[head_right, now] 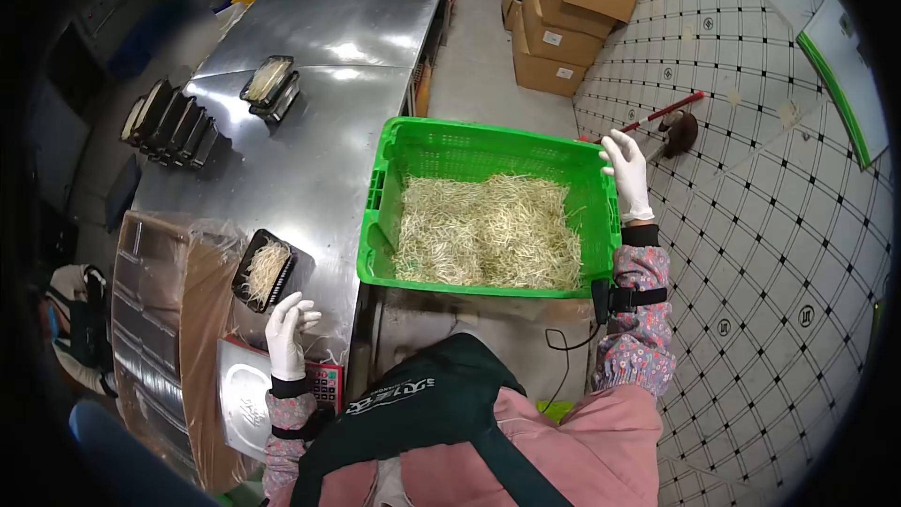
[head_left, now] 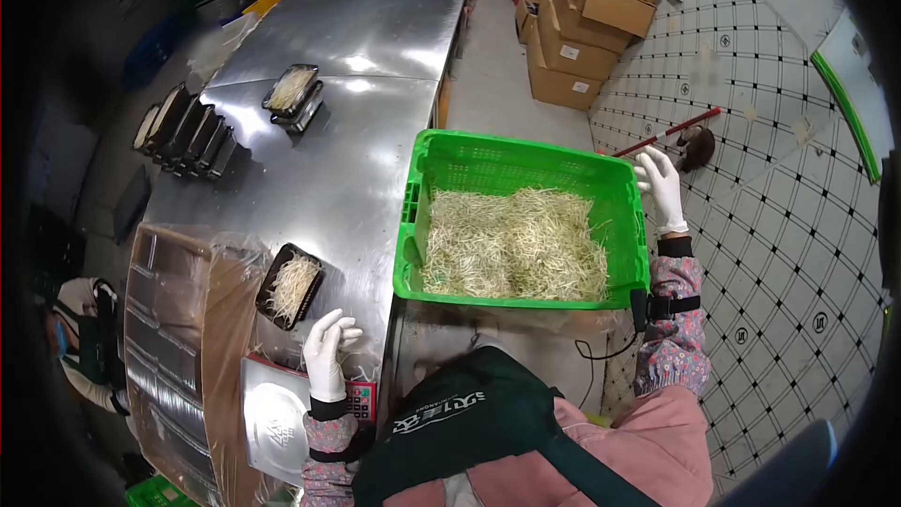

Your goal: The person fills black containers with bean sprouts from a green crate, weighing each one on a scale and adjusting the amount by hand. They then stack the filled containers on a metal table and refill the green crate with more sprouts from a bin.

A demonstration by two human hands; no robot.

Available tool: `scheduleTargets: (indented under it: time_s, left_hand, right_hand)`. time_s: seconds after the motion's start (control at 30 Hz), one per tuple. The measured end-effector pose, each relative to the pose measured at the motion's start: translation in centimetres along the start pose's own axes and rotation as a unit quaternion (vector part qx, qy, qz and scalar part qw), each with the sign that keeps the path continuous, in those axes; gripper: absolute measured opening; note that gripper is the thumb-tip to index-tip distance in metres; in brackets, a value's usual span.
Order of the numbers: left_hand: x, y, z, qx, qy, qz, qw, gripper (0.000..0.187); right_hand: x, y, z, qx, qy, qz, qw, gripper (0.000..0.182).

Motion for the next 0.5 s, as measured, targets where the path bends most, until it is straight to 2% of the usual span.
scheduleTargets:
  time_s: [0.03,0.13,0.2,0.3,0.37,0.43,0.5]
  left_hand:
    - [1.2,0.2,1.6,0.019,-0.016,0.002,1.0,0.027]
    - [5.1,0.0,7.1,0.055,-0.067,0.027,0.996,0.03]
    - [7.5,-0.2,12.1,0.075,-0.102,0.024,0.992,0.033]
    - [10.5,-2.3,20.8,0.103,-0.172,-0.027,0.979,0.038]
    - [12.0,-5.6,26.3,0.171,-0.251,-0.015,0.953,0.044]
    - [12.9,-10.2,31.1,0.254,-0.317,-0.043,0.913,0.051]
    - [12.8,-14.6,35.0,0.381,-0.4,-0.025,0.833,0.056]
  right_hand:
    - [-0.3,1.8,-1.4,-0.046,-0.006,0.004,0.999,0.049]
    - [-0.5,7.0,-2.6,-0.168,-0.074,-0.012,0.983,0.069]
    - [-0.8,10.1,-1.8,-0.286,-0.143,-0.037,0.947,0.08]
    - [-1.9,16.2,1.2,-0.401,-0.329,-0.023,0.854,0.092]
    - [-2.6,20.1,3.2,-0.437,-0.409,-0.018,0.801,0.099]
    - [-3.2,23.9,5.1,-0.454,-0.471,-0.033,0.756,0.104]
    - [-3.6,26.3,7.2,-0.461,-0.521,-0.025,0.718,0.112]
Point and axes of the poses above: each hand's wrist, its own x-axis towards the middle knuckle, its own z-axis out of the palm, y = z × x, the point moved 8 cm from there along x, towards the middle knuckle, and after that the axes turned 3 degrees about y, right-handed, at the moved point
